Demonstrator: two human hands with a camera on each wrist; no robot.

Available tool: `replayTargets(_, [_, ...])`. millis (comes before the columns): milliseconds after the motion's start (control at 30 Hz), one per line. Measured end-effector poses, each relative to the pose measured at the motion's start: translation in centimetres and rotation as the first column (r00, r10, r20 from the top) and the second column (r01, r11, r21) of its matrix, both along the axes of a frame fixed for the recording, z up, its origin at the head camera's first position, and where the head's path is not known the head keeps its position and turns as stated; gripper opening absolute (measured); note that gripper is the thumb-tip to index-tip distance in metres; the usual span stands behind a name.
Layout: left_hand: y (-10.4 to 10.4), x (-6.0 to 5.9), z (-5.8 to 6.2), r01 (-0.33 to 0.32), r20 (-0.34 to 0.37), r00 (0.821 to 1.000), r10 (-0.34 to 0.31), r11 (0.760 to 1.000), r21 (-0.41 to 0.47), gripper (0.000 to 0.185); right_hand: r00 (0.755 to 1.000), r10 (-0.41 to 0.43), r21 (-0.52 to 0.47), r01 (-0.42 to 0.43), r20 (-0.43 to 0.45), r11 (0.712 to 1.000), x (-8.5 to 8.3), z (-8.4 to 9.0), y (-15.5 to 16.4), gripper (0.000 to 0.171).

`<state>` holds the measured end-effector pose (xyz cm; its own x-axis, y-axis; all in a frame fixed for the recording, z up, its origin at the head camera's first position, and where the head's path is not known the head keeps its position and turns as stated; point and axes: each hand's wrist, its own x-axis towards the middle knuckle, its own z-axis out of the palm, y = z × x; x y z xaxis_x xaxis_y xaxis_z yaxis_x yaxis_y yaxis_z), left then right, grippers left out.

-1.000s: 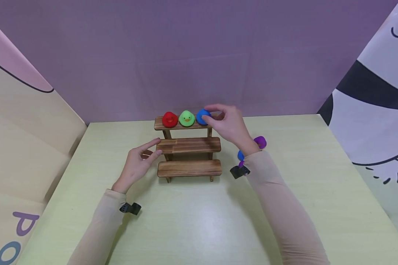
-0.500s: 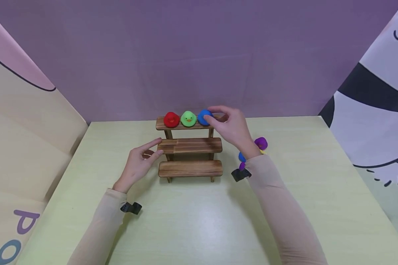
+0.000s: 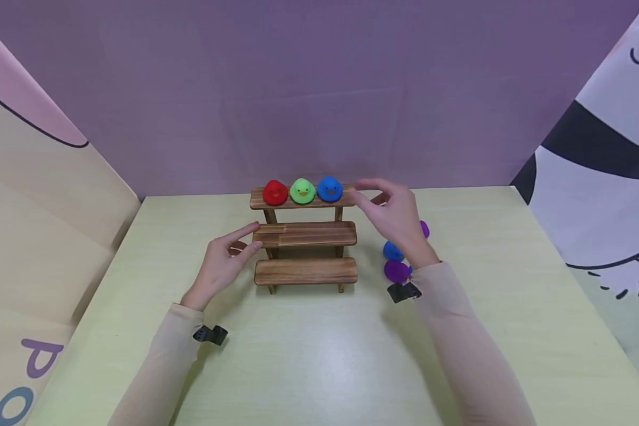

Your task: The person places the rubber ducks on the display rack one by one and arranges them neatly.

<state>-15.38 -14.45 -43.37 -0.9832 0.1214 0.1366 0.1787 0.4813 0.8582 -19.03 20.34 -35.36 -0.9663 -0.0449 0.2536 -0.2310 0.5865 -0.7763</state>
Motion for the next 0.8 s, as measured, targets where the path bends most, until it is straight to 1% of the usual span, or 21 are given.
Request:
replayTargets(100, [0.0, 0.0, 0.0, 0.003, -0.002, 1.000, -0.003, 1.000, -0.002, 0.047, 1.000, -0.016, 0.004, 0.016, 0.012, 1.000, 0.4, -0.6, 0.8, 0.044])
replayTargets(333, [0.1, 0.1, 0.1, 0.001, 0.007, 1.000, -0.001, 1.000, 0.011, 0.046, 0.999, -0.043, 0.072, 0.042, 0.017, 0.996, 1.5, -1.9, 2.7, 0.042])
replayTargets(433, [0.1, 0.1, 0.1, 0.003, 0.006, 1.000, -0.004, 1.000, 0.017, 0.046, 0.998, -0.051, 0.091, 0.048, 0.032, 0.995, 2.1, -2.4, 3.8, 0.042])
replayTargets(633, [0.0, 0.1, 0.1, 0.004, -0.003, 1.000, -0.004, 1.000, 0.020, 0.046, 0.996, -0.065, 0.098, 0.058, 0.067, 0.993, 2.8, -3.8, 5.7, 0.041])
replayTargets(800, [0.0, 0.1, 0.1, 0.005, -0.007, 1.000, -0.005, 1.000, 0.015, 0.045, 0.995, -0.064, 0.105, 0.056, 0.071, 0.993, 3.5, -4.9, 6.9, 0.041])
